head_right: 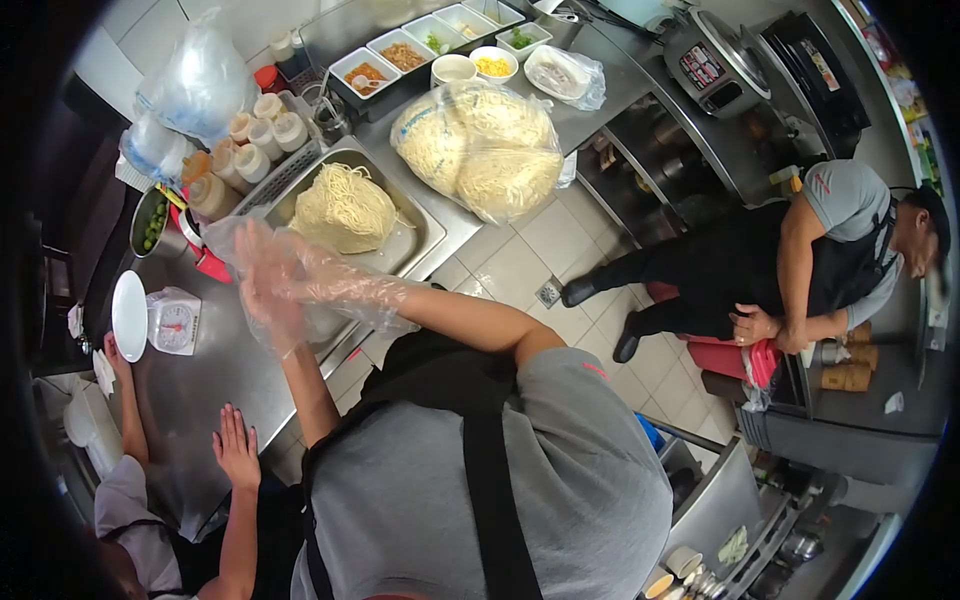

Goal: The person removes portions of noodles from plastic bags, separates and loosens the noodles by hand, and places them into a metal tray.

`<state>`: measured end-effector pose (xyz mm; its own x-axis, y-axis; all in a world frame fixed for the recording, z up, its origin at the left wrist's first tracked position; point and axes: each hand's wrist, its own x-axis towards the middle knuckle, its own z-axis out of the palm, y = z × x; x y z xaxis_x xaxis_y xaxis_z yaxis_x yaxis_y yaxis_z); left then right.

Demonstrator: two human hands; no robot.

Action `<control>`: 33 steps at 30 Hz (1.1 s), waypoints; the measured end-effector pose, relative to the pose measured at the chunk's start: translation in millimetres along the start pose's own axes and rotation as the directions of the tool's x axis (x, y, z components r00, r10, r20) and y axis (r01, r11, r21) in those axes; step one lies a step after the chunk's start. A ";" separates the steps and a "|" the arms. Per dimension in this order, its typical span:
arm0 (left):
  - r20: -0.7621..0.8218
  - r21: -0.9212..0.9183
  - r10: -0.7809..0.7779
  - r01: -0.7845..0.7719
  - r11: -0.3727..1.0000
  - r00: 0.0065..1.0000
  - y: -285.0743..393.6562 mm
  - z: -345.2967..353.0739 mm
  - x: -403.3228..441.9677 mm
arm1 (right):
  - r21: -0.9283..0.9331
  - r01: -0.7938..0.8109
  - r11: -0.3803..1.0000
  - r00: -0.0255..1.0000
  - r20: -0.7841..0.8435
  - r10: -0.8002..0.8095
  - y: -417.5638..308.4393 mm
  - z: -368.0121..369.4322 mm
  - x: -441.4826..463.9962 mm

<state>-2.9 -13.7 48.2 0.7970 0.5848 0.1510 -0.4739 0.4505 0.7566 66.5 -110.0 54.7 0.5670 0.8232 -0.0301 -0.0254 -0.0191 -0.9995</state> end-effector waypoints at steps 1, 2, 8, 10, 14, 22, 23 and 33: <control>-0.025 0.062 0.039 -0.037 0.997 0.999 1.7 2.7 -2.3 | -0.035 0.003 0.999 1.000 0.005 -0.003 10.1 2.7 1.4; 0.017 0.196 0.109 -0.110 0.974 0.994 1.2 -1.2 -3.8 | -0.070 0.012 0.997 1.000 0.013 -0.011 26.3 6.0 6.6; -0.187 0.277 0.174 -0.118 0.954 0.967 30.0 -7.0 -9.2 | -0.274 0.330 0.903 0.924 0.289 -0.250 25.5 22.0 9.8; -0.219 0.260 0.235 -0.175 0.950 0.947 33.5 -7.9 4.1 | -0.344 0.423 0.838 0.854 0.460 -0.243 25.3 27.5 -0.4; -0.182 0.338 0.363 -0.289 0.896 0.914 37.4 12.5 19.3 | -0.536 0.486 0.690 0.830 0.530 -0.173 17.7 -6.7 -3.1; 0.214 0.639 0.332 -0.389 0.664 0.919 -46.2 124.5 16.1 | -0.996 0.018 0.092 0.961 -0.008 -0.276 -1.2 -284.5 -16.5; 0.278 0.669 0.303 -0.410 0.620 0.912 -65.5 140.6 21.9 | -0.999 -0.044 -0.022 0.985 -0.040 -0.171 2.9 -311.3 -14.9; 0.235 0.970 0.164 -0.220 -0.101 0.958 -243.6 208.3 117.1 | -0.764 0.629 0.141 0.754 0.557 -0.349 37.6 -378.4 8.4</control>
<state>283.9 -195.5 14.2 0.7736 0.4758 0.4186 0.2355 -0.8291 0.5072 381.8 -318.6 13.0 -0.0218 0.9433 0.3312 0.9826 0.0814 -0.1671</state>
